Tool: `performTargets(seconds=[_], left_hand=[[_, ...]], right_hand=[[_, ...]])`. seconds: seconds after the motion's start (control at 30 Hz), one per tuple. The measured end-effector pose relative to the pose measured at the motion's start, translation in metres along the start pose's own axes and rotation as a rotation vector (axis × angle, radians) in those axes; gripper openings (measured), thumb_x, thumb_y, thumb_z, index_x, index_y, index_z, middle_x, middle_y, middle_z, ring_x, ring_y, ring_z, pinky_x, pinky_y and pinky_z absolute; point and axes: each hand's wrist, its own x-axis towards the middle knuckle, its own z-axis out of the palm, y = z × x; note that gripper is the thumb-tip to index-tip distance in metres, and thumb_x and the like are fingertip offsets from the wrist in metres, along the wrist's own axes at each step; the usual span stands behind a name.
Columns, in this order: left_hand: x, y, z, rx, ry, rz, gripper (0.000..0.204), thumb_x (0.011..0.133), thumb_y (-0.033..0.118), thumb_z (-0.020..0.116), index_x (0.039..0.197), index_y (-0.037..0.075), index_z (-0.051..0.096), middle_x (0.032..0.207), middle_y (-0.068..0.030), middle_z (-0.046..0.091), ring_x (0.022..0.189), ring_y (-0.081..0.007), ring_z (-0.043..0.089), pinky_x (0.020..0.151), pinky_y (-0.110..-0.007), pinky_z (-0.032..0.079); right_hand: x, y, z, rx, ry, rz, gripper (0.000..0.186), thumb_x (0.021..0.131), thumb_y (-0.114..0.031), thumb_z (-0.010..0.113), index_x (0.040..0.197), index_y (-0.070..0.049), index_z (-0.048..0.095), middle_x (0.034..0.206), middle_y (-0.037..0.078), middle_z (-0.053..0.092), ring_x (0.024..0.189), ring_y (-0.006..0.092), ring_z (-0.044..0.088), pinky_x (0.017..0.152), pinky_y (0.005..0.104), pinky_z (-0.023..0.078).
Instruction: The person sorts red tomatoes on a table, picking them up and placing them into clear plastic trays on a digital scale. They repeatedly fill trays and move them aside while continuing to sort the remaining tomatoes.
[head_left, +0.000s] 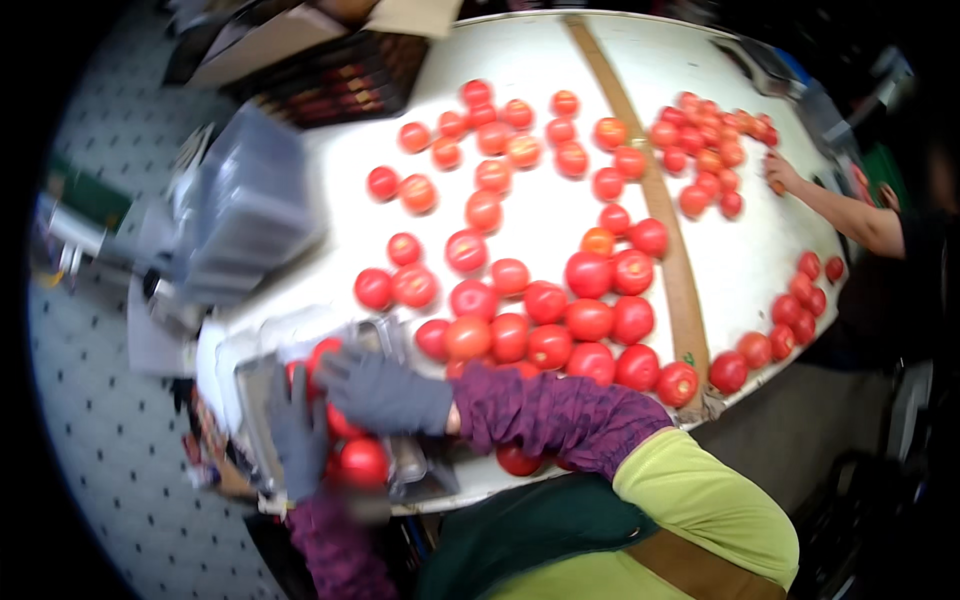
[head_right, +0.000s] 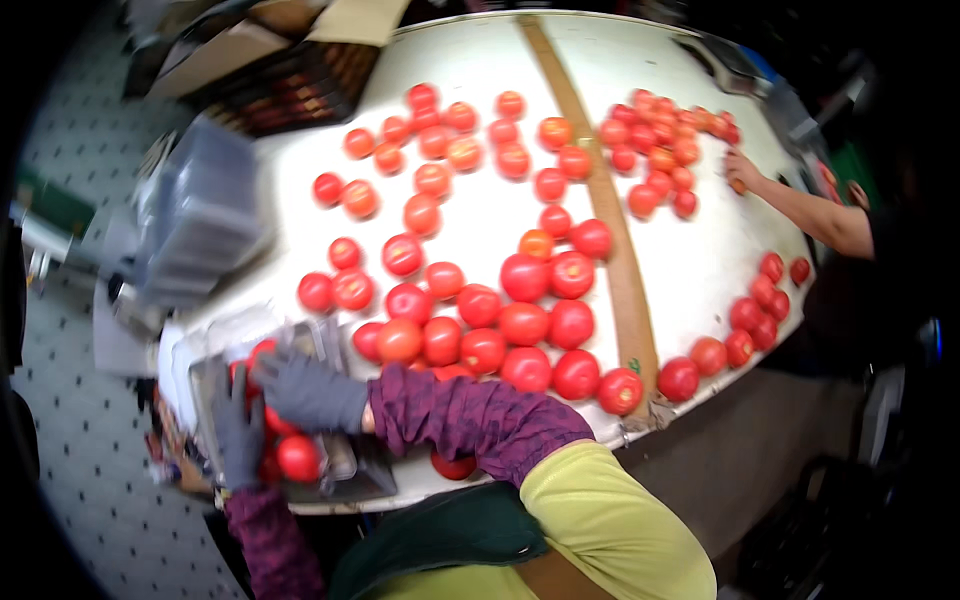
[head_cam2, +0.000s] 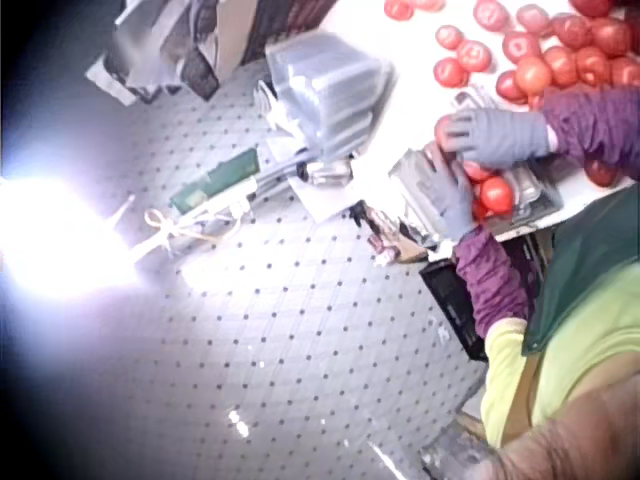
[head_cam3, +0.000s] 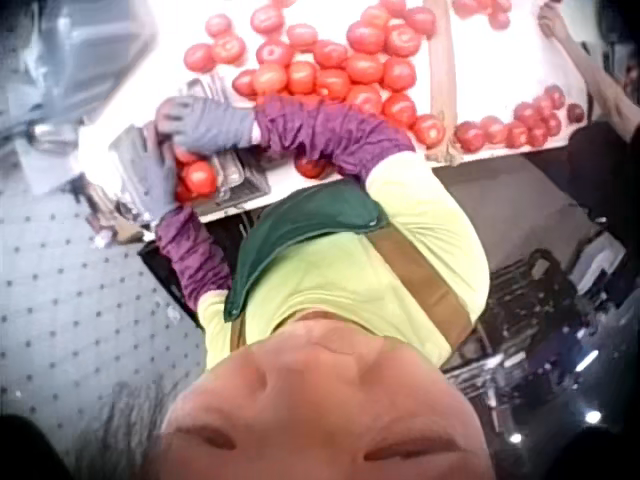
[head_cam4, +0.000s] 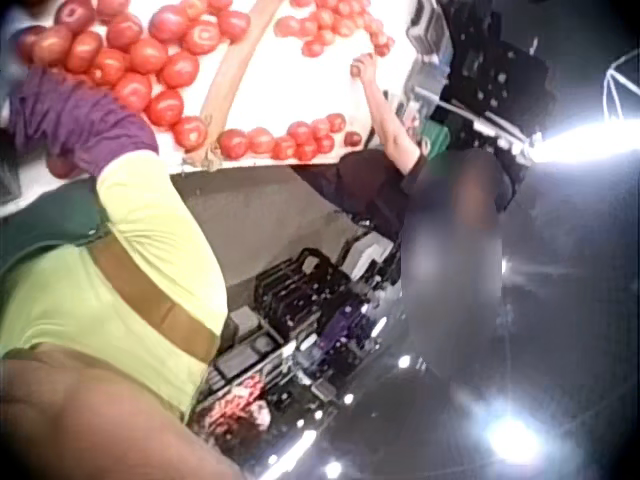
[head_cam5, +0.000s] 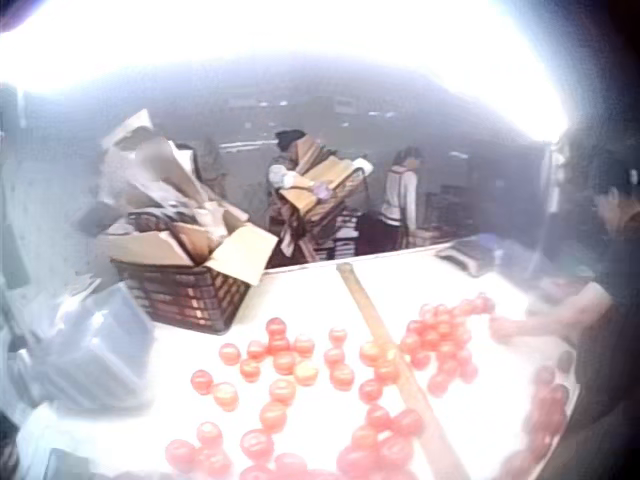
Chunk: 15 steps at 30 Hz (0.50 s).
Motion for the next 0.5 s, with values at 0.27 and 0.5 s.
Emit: performTargets(seconds=[0.27,0.5], left_hand=[[-0.019,0.036,-0.011,-0.108,0.115,0.081,0.039,0.087,0.010,0.058,0.125,0.003,0.054,0.133,-0.0183,0.050,0.127,-0.0360,0.043,0.110,-0.046,0.027],[-0.036,0.138,0.017,-0.417,0.040,0.323,0.042,0.080,0.008,0.069,0.119,0.003,0.056,0.121,-0.0180,0.056,0.111,-0.0376,0.055,0.094,-0.044,0.044]], right_hand=[[-0.131,0.099,-0.085,0.114,-0.094,0.444,0.013,0.074,-0.018,0.064,0.079,-0.008,0.059,0.079,0.010,0.062,0.072,0.0310,0.062,0.065,0.0417,0.049],[-0.222,0.237,-0.189,-0.455,0.131,1.100,0.039,0.082,-0.032,0.063,0.113,-0.010,0.058,0.103,0.016,0.061,0.093,0.0362,0.061,0.079,0.0465,0.049]])
